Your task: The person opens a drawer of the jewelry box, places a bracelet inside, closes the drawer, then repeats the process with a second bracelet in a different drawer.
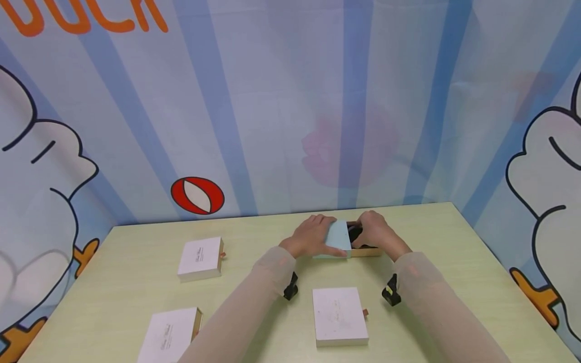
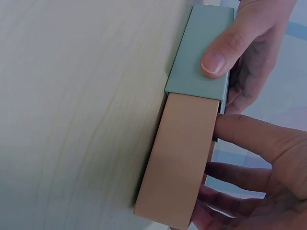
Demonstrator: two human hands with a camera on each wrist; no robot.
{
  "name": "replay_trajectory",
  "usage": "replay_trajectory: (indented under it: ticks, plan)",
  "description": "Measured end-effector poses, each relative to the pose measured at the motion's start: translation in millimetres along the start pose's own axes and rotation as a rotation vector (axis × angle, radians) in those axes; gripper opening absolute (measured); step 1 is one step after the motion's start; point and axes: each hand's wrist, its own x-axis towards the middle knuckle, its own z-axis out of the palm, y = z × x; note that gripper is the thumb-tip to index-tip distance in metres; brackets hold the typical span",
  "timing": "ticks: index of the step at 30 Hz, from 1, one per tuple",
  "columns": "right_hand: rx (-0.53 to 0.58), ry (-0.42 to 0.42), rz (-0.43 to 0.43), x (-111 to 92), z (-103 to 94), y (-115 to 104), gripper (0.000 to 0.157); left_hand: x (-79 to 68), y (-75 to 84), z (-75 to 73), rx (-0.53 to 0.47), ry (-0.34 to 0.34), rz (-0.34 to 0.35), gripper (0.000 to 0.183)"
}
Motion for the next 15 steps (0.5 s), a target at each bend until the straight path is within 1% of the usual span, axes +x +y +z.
replay_trajectory:
  ticks: [4, 6, 10, 15]
  plan:
    - [0.018, 0.003, 0.004, -2.3, -1.8, 0.6, 0.051, -0.1, 0.0, 0.4, -0.003, -0.002, -0.002, 0.101]
    - [0.034, 0.009, -0.003, -3.7, -3.0, 1.3, 0.047, -1.1, 0.5, -0.4, -0.003, -0.001, -0.003, 0.101]
    - [0.044, 0.033, -0.036, -6.3, -5.1, 4.2, 0.039, -3.6, 2.1, -2.8, 0.009, 0.010, 0.003, 0.100]
    - [0.038, 0.089, -0.019, -9.8, -8.1, 8.4, 0.039, -5.1, 3.3, -4.9, 0.024, 0.016, 0.010, 0.100]
